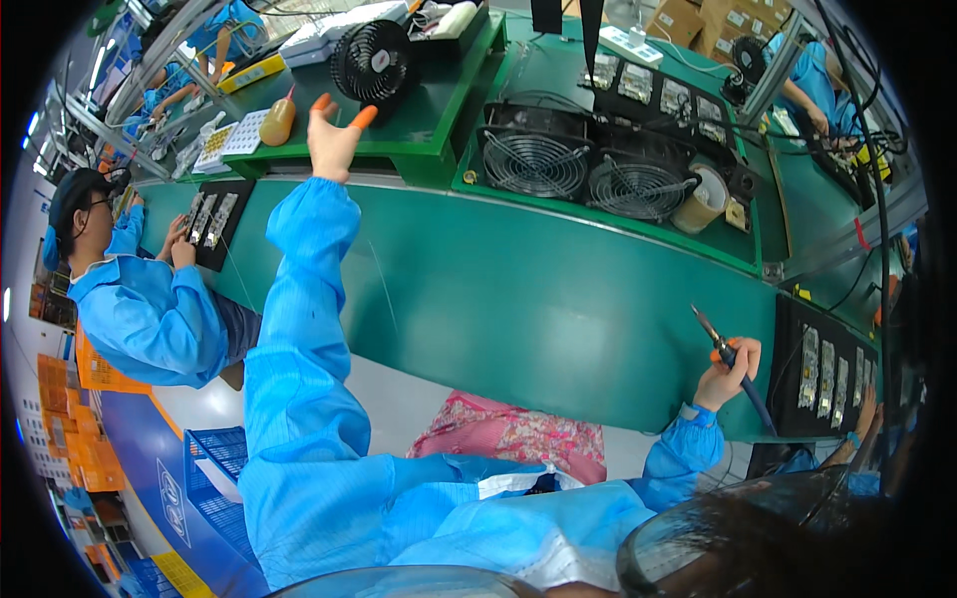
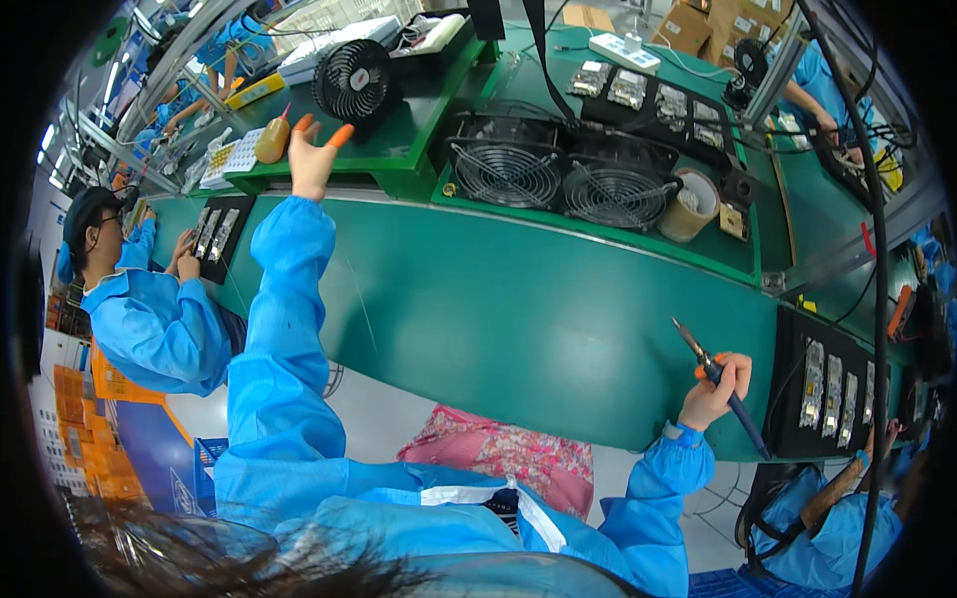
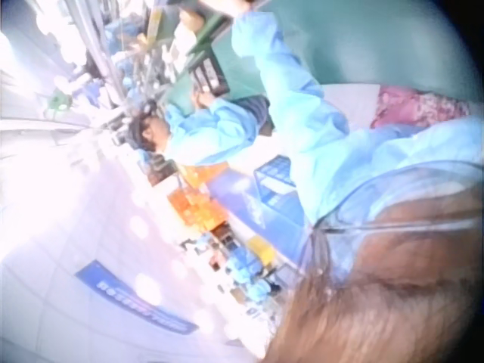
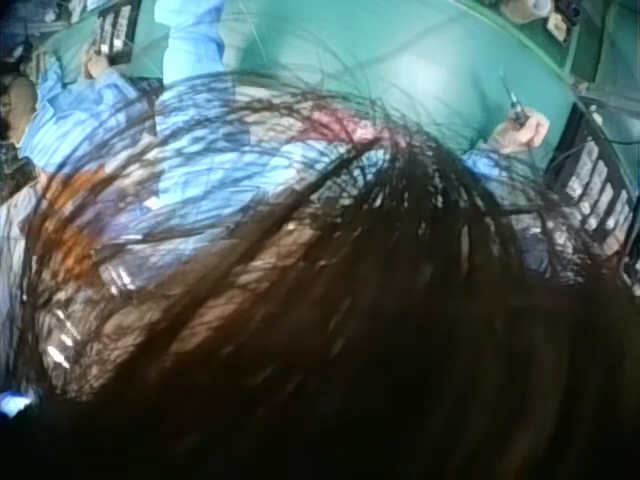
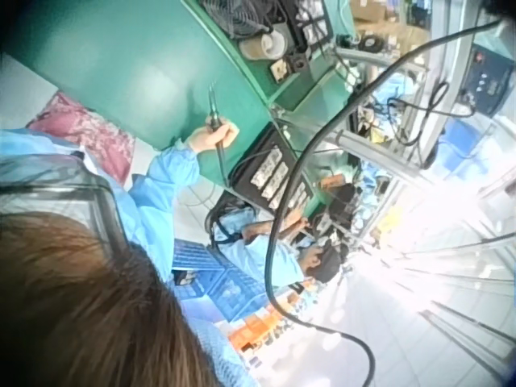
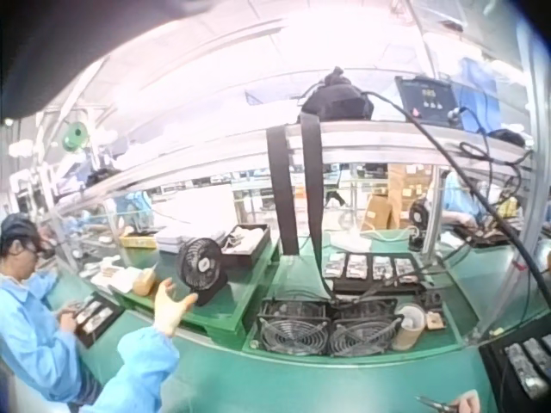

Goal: The person solders components onto circuit boards using a soldering iron and solder wire, pushes the tray of boards down the assembly line, and solders additional circuit boards.

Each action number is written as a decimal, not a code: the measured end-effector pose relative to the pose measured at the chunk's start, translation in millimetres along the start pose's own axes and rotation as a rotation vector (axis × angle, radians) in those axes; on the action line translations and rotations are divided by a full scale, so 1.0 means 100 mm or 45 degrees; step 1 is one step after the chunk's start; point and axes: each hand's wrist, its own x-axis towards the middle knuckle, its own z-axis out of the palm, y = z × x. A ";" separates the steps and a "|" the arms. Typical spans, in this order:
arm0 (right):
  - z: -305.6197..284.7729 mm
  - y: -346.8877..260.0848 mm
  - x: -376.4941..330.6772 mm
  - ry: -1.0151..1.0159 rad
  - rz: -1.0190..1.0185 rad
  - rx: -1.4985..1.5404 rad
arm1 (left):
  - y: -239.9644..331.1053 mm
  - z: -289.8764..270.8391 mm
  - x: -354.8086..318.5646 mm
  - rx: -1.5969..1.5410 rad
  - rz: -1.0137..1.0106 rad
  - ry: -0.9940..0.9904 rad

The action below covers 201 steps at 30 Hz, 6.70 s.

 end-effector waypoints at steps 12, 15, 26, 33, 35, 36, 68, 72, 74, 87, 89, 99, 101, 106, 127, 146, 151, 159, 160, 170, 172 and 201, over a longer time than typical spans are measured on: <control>-0.01 0.02 0.00 0.032 0.052 -0.070 | -0.91 0.32 0.67 0.414 -0.080 -0.143; -0.01 0.05 0.00 0.064 0.018 -0.109 | -1.20 0.27 0.97 0.442 -0.202 -0.084; -0.15 0.17 0.01 0.166 0.024 -0.149 | -1.32 0.66 1.53 0.563 -0.224 -0.066; -0.12 0.16 0.01 0.199 -0.004 -0.165 | -1.26 0.89 1.54 0.513 -0.260 0.027; -0.10 0.15 0.01 0.244 -0.017 -0.187 | -1.19 0.86 1.46 0.460 -0.209 0.160; -0.11 0.13 0.01 0.252 -0.013 -0.183 | -1.15 0.83 1.41 0.415 -0.159 0.254; -0.05 0.09 0.06 0.425 -0.058 -0.388 | -0.30 2.36 2.51 1.212 0.549 -0.258; -0.03 0.05 0.05 0.377 -0.044 -0.249 | -0.16 1.93 2.54 1.295 0.531 -0.109; -0.03 0.06 0.04 0.404 -0.098 -0.263 | -0.08 1.73 2.53 1.241 0.529 -0.039; -0.12 -0.01 -0.01 0.341 -0.131 0.017 | -0.09 0.42 0.68 0.834 0.408 -0.506; -0.12 -0.02 -0.02 0.342 -0.114 0.032 | -0.09 0.45 0.29 0.913 0.254 -0.590; -0.10 -0.04 -0.08 0.092 -0.160 -0.033 | 1.09 -1.84 -0.85 -0.128 0.205 -0.479; -0.11 -0.03 -0.08 0.031 -0.165 -0.023 | 1.28 -2.57 -1.34 0.046 0.168 -0.329; -0.07 -0.03 -0.12 -0.046 -0.128 -0.011 | 0.90 -3.39 -2.44 0.518 -0.205 -0.135; 0.06 -0.54 -0.37 -0.237 0.057 0.120 | -0.22 -1.72 -3.24 -0.774 -1.349 -0.825; -0.23 -0.57 -0.26 -0.005 0.086 0.024 | 1.99 0.37 -4.51 -1.346 -1.905 -1.969; -0.05 -0.78 -0.18 -0.076 0.060 0.062 | 2.26 0.44 -4.38 -1.402 -1.902 -1.955; 0.37 -0.78 -0.09 -0.301 0.236 0.037 | 2.03 0.33 -3.94 -1.812 -1.969 -2.129; 0.39 -0.78 -0.09 -0.332 0.253 0.048 | 1.94 0.17 -3.91 -2.032 -2.152 -1.852; 0.98 -0.73 -0.18 -0.798 0.401 -0.115 | 1.16 -0.55 -3.03 -1.634 -0.740 -0.812; 1.09 -0.73 -0.23 -0.865 0.384 -0.137 | 1.04 -0.59 -2.77 -0.907 -0.016 -0.641; 1.37 -0.12 -0.64 -1.239 -0.173 -0.208 | 0.66 -0.45 -3.06 -0.064 0.315 -0.546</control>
